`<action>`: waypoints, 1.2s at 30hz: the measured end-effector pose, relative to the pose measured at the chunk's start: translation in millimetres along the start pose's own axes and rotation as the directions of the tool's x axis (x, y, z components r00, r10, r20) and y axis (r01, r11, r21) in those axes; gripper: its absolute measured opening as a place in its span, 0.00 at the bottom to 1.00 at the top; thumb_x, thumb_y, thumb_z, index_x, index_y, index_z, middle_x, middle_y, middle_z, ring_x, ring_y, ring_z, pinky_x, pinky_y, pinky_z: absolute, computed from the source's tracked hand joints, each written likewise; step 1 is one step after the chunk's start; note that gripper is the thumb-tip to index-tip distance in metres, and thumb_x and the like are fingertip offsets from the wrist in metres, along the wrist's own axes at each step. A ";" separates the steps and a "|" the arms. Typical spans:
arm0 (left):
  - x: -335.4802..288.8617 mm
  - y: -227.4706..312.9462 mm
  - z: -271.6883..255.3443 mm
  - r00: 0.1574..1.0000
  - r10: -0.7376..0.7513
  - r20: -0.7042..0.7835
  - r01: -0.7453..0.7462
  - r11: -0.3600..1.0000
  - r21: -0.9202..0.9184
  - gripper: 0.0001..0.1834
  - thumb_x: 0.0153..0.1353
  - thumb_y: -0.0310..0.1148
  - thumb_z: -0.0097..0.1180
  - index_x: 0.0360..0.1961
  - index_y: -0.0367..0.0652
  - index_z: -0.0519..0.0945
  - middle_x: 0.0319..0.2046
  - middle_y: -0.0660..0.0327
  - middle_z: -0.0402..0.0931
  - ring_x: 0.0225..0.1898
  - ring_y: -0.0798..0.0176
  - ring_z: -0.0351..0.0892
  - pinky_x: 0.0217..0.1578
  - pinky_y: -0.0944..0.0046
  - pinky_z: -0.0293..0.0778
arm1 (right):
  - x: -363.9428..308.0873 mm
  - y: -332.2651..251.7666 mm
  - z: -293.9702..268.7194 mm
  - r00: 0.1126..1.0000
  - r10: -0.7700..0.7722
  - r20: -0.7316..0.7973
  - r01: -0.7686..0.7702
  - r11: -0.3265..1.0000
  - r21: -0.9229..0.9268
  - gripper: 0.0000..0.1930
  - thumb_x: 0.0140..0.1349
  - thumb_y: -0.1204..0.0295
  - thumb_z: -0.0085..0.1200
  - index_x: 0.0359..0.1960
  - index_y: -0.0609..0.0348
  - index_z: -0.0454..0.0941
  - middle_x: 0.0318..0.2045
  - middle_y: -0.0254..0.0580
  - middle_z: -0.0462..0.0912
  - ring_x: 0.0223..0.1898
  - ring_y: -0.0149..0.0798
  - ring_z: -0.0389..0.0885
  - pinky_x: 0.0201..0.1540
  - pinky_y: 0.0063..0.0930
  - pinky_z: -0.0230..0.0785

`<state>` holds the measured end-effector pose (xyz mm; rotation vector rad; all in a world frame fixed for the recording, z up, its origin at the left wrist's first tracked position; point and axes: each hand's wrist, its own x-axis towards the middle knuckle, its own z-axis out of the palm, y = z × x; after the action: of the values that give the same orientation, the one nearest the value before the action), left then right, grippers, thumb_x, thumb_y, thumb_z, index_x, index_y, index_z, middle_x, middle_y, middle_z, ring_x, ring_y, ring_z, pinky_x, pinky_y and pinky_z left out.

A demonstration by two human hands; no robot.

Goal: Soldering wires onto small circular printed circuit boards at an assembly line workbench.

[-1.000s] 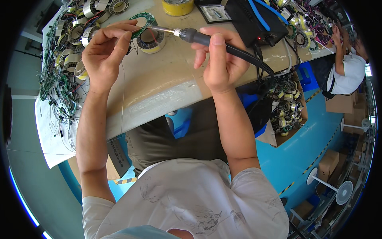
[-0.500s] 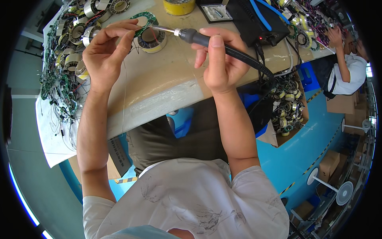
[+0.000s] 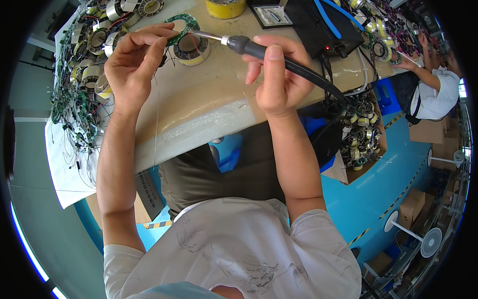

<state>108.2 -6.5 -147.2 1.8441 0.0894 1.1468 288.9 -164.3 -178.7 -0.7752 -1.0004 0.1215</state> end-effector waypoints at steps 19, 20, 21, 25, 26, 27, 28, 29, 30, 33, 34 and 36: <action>2.1 4.6 -0.8 1.000 -0.018 0.005 0.018 0.999 -0.044 0.04 0.59 0.15 0.56 0.34 0.33 0.77 0.43 0.50 0.84 0.54 0.55 0.79 0.60 0.55 0.70 | -3.1 -3.6 0.1 1.000 -0.009 0.005 0.009 0.993 -0.115 0.19 0.76 0.64 0.35 0.47 0.72 0.73 0.22 0.52 0.79 0.13 0.33 0.69 0.13 0.27 0.67; 2.1 5.1 -0.7 1.000 -0.018 0.005 0.018 0.999 -0.045 0.04 0.59 0.15 0.56 0.34 0.33 0.77 0.43 0.50 0.84 0.54 0.55 0.79 0.60 0.55 0.70 | -2.5 -3.2 1.4 1.000 -0.008 -0.021 0.007 0.999 -0.049 0.16 0.75 0.67 0.40 0.44 0.70 0.74 0.23 0.51 0.81 0.13 0.30 0.70 0.15 0.23 0.66; 2.0 5.9 -0.5 1.000 -0.021 0.006 0.021 0.999 -0.041 0.04 0.59 0.15 0.56 0.34 0.33 0.77 0.43 0.50 0.84 0.54 0.56 0.80 0.60 0.55 0.70 | -1.9 -3.0 2.2 0.999 -0.005 -0.047 0.006 1.000 0.017 0.12 0.73 0.69 0.45 0.41 0.69 0.75 0.24 0.50 0.83 0.12 0.28 0.72 0.16 0.19 0.65; 0.8 6.2 -0.6 1.000 -0.029 0.005 0.030 0.998 -0.054 0.04 0.59 0.15 0.56 0.34 0.34 0.77 0.43 0.50 0.84 0.53 0.55 0.80 0.60 0.55 0.70 | -0.7 -3.2 3.5 0.999 -0.014 -0.029 0.014 1.000 -0.018 0.12 0.73 0.70 0.46 0.41 0.69 0.75 0.24 0.50 0.83 0.12 0.28 0.72 0.16 0.19 0.65; 1.1 6.0 -0.7 1.000 -0.029 0.005 0.029 0.998 -0.054 0.04 0.59 0.15 0.56 0.34 0.34 0.77 0.43 0.50 0.84 0.53 0.55 0.80 0.60 0.55 0.70 | -0.3 -2.5 3.6 0.999 -0.015 -0.029 0.014 1.000 -0.025 0.11 0.72 0.70 0.46 0.41 0.69 0.75 0.24 0.50 0.83 0.12 0.28 0.72 0.16 0.19 0.65; 1.5 5.7 -0.9 1.000 -0.023 0.009 0.023 0.999 -0.048 0.04 0.59 0.15 0.55 0.33 0.34 0.77 0.43 0.50 0.84 0.53 0.55 0.80 0.60 0.55 0.70 | -0.2 -2.1 3.6 0.999 -0.015 -0.029 0.014 0.999 -0.032 0.11 0.72 0.71 0.46 0.41 0.69 0.75 0.24 0.50 0.83 0.12 0.28 0.72 0.16 0.19 0.65; 1.6 5.5 -1.0 1.000 -0.017 0.014 0.017 0.999 -0.042 0.04 0.58 0.15 0.55 0.33 0.34 0.77 0.43 0.50 0.84 0.53 0.55 0.80 0.60 0.55 0.71 | -0.3 -1.8 3.5 0.999 -0.015 -0.029 0.014 0.999 -0.032 0.11 0.72 0.71 0.46 0.41 0.69 0.75 0.24 0.50 0.83 0.12 0.28 0.72 0.16 0.19 0.65; 2.0 5.6 -0.9 1.000 -0.015 0.014 0.016 0.999 -0.043 0.04 0.58 0.15 0.55 0.33 0.34 0.77 0.43 0.50 0.84 0.53 0.55 0.80 0.60 0.55 0.71 | -0.1 -1.9 3.8 0.999 -0.011 -0.034 0.010 1.000 -0.027 0.11 0.72 0.71 0.47 0.41 0.69 0.75 0.24 0.50 0.83 0.12 0.28 0.72 0.16 0.19 0.65; 2.3 5.8 -0.5 1.000 -0.013 0.012 0.013 0.999 -0.049 0.04 0.58 0.15 0.55 0.33 0.34 0.77 0.43 0.50 0.84 0.53 0.55 0.80 0.60 0.54 0.70 | 0.1 -2.0 3.9 0.999 -0.007 -0.039 0.006 1.000 -0.021 0.11 0.72 0.71 0.47 0.41 0.69 0.75 0.24 0.50 0.83 0.12 0.28 0.72 0.16 0.19 0.65; 2.8 5.4 0.0 1.000 -0.012 0.009 0.012 0.998 -0.056 0.04 0.58 0.15 0.55 0.33 0.34 0.77 0.43 0.50 0.84 0.53 0.55 0.80 0.60 0.54 0.70 | 0.8 -1.8 4.4 0.999 -0.011 -0.044 0.010 1.000 -0.018 0.11 0.72 0.71 0.47 0.41 0.69 0.75 0.24 0.51 0.83 0.12 0.28 0.72 0.16 0.19 0.64; 3.0 5.2 0.1 1.000 -0.012 0.007 0.013 0.998 -0.059 0.04 0.58 0.15 0.55 0.33 0.34 0.77 0.43 0.50 0.84 0.53 0.55 0.80 0.60 0.54 0.70 | 1.0 -1.3 3.9 0.999 -0.011 -0.044 0.010 1.000 -0.018 0.11 0.72 0.71 0.47 0.41 0.69 0.75 0.24 0.51 0.83 0.12 0.28 0.72 0.16 0.19 0.64; 2.7 5.9 -1.2 1.000 -0.013 0.008 0.014 0.998 -0.053 0.05 0.58 0.15 0.55 0.33 0.34 0.77 0.43 0.50 0.84 0.53 0.55 0.80 0.60 0.54 0.70 | 0.4 -0.2 3.3 1.000 -0.010 -0.028 0.010 1.000 -0.023 0.12 0.72 0.71 0.46 0.42 0.70 0.75 0.24 0.52 0.83 0.12 0.29 0.72 0.15 0.20 0.65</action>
<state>106.6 -7.7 -140.8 1.7984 0.0658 1.1221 286.5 -162.5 -177.3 -0.7906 -0.9806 0.0905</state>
